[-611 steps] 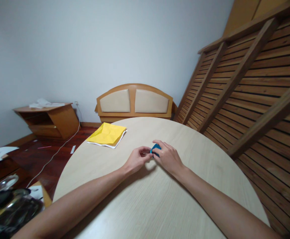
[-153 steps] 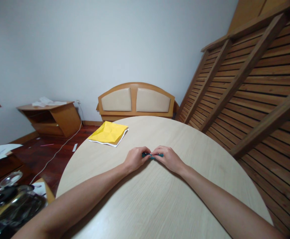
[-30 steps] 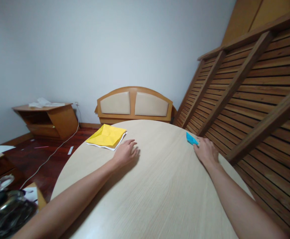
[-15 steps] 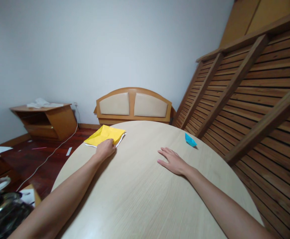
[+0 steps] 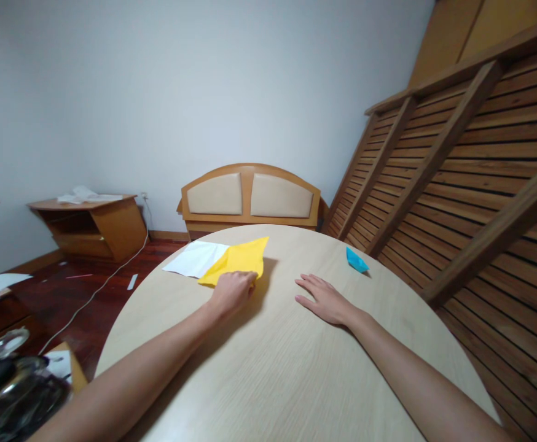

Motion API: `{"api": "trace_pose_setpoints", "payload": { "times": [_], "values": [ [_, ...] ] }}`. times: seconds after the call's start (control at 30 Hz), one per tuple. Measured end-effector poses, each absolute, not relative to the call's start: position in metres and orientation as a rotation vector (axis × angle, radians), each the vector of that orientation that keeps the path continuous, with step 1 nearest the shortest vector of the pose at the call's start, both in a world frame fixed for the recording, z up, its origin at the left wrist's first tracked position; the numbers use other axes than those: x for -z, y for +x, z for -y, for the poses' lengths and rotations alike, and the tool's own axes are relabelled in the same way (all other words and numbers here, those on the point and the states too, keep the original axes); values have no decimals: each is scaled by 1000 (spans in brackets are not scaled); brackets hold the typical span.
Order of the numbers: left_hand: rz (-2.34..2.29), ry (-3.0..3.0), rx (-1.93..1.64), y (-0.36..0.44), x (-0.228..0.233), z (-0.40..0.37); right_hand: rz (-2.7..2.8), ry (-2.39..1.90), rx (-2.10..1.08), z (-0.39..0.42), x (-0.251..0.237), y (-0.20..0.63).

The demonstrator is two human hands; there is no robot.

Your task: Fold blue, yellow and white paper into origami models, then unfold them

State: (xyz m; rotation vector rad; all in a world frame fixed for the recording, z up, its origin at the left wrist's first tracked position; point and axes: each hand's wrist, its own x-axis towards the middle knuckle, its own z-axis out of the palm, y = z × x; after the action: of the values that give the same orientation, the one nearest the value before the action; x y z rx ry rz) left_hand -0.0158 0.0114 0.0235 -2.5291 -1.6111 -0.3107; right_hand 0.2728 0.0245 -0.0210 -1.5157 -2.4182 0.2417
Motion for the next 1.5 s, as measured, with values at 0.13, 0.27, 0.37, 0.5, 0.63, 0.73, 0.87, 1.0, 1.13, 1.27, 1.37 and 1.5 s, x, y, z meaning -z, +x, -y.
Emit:
{"api": "trace_pose_setpoints", "payload": {
  "times": [0.13,0.27,0.37,0.5,0.63,0.73,0.87,1.0,1.13,1.27,1.37,1.5],
  "values": [
    [1275,-2826,325,17,-15,20,2346,-1484,-274,-27,20,272],
    [1132,-3026,523,15,-11,16,2321,-1364,-291,-28,17,271],
    [1265,-2887,688,-1,-4,-5,2186,-1500,-199,-28,12,269],
    [1477,-2773,527,-12,9,-18,2071,-1460,-46,-19,-4,253],
    [1421,-2862,461,6,12,-1,2141,-1300,-173,-2,-11,224],
    [1280,-2929,473,19,7,11,2248,-1314,-299,6,0,209],
    [1275,-2914,523,20,8,7,2430,-1409,-410,6,19,205],
    [1360,-2898,526,10,17,-6,2548,-1386,-464,-1,22,214],
    [1434,-2934,366,5,21,-11,2536,-1563,-396,-19,22,246],
    [1466,-2944,297,6,17,-9,2289,-1873,-11,-38,22,281],
    [1477,-2940,262,8,15,-8,2238,-1675,109,-35,14,277],
    [1448,-2951,252,5,16,-13,2457,-1370,-188,-10,7,235]
  ]
}}
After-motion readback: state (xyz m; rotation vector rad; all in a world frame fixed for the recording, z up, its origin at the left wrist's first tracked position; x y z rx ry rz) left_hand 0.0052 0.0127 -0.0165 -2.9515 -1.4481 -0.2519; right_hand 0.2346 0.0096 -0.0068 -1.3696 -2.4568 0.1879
